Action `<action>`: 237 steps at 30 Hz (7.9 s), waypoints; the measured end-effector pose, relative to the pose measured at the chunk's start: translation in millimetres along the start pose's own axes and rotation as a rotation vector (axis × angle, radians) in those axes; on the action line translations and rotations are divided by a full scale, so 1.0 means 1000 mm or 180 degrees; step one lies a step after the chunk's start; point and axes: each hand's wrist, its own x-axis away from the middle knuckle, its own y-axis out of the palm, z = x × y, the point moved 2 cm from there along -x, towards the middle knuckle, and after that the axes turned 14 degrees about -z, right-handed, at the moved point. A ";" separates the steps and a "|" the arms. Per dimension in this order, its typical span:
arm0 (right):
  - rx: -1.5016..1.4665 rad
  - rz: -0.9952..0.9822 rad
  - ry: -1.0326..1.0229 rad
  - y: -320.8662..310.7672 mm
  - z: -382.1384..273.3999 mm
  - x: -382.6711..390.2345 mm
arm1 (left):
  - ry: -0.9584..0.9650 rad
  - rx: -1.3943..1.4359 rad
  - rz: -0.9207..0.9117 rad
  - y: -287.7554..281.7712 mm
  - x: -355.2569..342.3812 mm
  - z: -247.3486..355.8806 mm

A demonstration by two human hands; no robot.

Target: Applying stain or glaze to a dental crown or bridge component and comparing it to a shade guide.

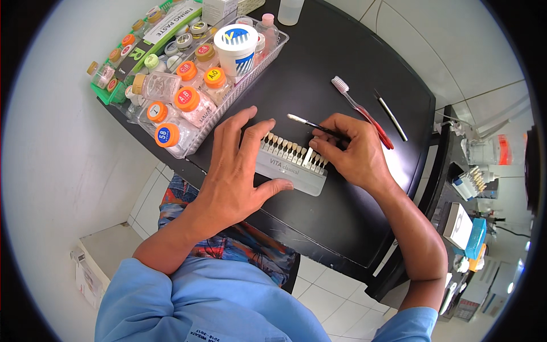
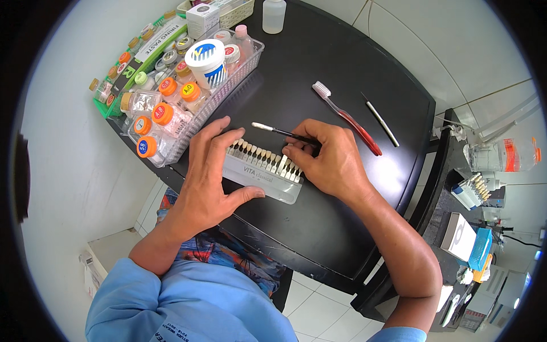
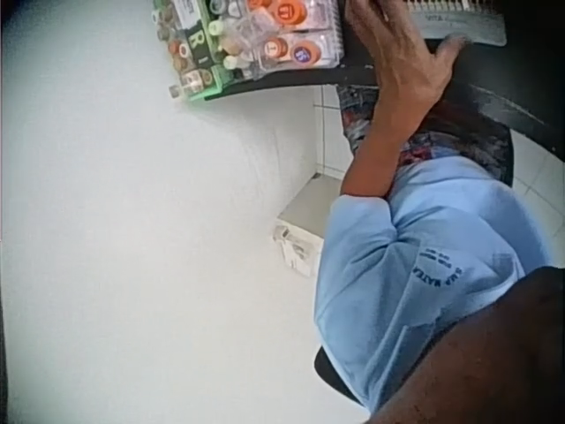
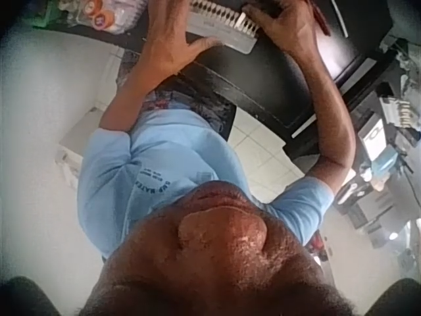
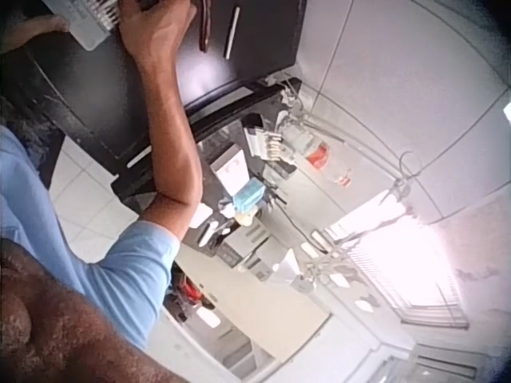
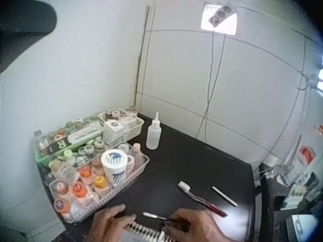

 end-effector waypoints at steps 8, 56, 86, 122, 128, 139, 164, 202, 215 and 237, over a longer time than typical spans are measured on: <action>0.0514 -0.0255 -0.0264 0.001 -0.007 0.001 | 0.0660 -0.0192 -0.0324 0.006 0.013 0.011; 0.0453 -0.0649 0.0003 0.003 -0.016 0.008 | 0.0469 -0.0238 -0.0207 0.011 0.008 0.009; 0.0860 -0.0478 0.0045 0.006 -0.015 0.011 | 0.0488 -0.0236 -0.0338 0.008 0.006 0.010; -0.1025 -0.0615 -0.0198 -0.019 -0.019 0.026 | 0.0154 0.2509 -0.0131 0.002 -0.001 0.019; -0.0899 -0.0616 -0.0265 -0.009 -0.018 0.029 | -0.0309 0.2903 -0.0989 0.007 -0.006 0.026; -0.0751 0.0011 -0.0803 -0.007 -0.031 0.030 | -0.0279 0.3062 -0.0906 0.009 0.001 0.015; 0.0787 -0.0074 -0.2280 0.003 -0.058 0.041 | -0.0122 0.3532 -0.0807 -0.002 0.004 -0.018; 0.1126 0.0395 -0.2320 -0.002 -0.062 0.046 | 0.0038 0.3559 -0.0944 -0.002 0.005 -0.019; 0.1196 0.0518 -0.2468 -0.002 -0.064 0.044 | 0.0064 0.3508 -0.0979 -0.002 0.004 -0.018; 0.1386 0.0312 -0.2549 -0.005 -0.068 0.047 | 0.0024 0.3410 -0.1023 -0.003 0.005 -0.017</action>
